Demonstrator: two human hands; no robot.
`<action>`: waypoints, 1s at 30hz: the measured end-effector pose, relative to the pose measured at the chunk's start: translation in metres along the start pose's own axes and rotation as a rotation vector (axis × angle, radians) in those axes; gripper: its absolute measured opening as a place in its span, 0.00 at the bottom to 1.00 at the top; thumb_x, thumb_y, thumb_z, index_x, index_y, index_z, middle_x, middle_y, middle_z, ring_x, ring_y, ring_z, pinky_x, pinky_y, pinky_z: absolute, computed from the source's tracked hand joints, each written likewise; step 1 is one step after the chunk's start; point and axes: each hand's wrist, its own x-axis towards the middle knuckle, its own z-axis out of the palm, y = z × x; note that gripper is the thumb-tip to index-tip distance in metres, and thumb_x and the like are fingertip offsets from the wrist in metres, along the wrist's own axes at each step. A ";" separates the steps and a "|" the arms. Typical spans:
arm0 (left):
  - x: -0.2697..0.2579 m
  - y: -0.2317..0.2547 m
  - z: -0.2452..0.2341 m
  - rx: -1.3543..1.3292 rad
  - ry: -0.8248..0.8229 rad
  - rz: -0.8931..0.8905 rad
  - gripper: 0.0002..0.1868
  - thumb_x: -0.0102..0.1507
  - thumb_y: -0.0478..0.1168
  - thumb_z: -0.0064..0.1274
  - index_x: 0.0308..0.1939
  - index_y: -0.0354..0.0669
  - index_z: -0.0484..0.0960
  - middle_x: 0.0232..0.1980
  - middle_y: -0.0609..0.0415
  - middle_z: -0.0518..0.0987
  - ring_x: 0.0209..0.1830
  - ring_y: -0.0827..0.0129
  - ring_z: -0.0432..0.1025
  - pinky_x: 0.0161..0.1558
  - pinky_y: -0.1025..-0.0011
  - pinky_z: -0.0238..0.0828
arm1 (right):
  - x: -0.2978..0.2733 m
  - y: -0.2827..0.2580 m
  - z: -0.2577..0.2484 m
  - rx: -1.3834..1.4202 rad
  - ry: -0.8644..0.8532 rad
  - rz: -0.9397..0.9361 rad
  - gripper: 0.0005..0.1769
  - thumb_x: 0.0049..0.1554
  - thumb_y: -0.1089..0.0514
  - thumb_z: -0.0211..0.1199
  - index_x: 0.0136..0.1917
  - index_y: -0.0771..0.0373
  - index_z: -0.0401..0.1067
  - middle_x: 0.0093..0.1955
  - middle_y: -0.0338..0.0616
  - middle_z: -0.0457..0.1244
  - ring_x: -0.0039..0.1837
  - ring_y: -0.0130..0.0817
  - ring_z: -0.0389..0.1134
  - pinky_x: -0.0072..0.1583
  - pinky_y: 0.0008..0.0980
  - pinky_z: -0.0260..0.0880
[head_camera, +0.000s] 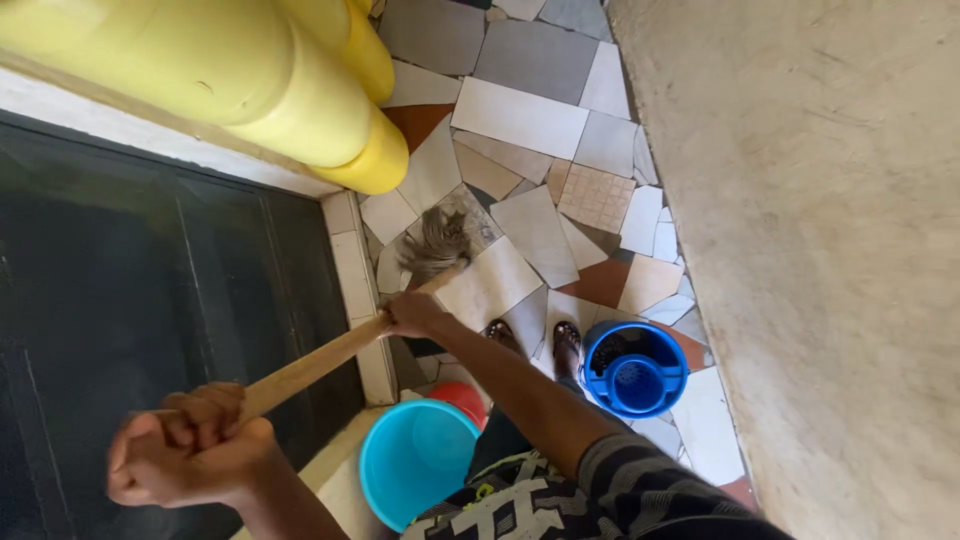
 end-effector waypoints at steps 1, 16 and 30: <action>0.001 0.001 -0.002 0.008 0.076 -0.019 0.25 0.75 0.44 0.51 0.24 0.47 0.62 0.18 0.59 0.56 0.12 0.76 0.47 0.20 0.69 0.46 | -0.004 -0.003 -0.011 -0.164 -0.080 0.065 0.25 0.51 0.37 0.72 0.52 0.56 0.75 0.46 0.48 0.68 0.49 0.47 0.71 0.51 0.49 0.71; -0.151 -0.092 0.140 -0.547 -0.440 -0.383 0.19 0.78 0.33 0.43 0.30 0.45 0.66 0.23 0.58 0.54 0.23 0.69 0.55 0.34 0.68 0.59 | -0.170 0.282 -0.092 -0.099 0.760 0.152 0.21 0.46 0.67 0.68 0.52 0.60 0.66 0.54 0.52 0.61 0.59 0.54 0.65 0.63 0.47 0.68; -0.089 0.109 0.036 -0.297 -0.656 -0.175 0.17 0.73 0.29 0.45 0.65 0.40 0.79 0.23 0.58 0.63 0.19 0.76 0.58 0.25 0.67 0.52 | -0.078 0.125 0.112 0.313 0.326 -0.118 0.14 0.46 0.61 0.71 0.44 0.57 0.69 0.45 0.45 0.62 0.50 0.45 0.65 0.52 0.46 0.68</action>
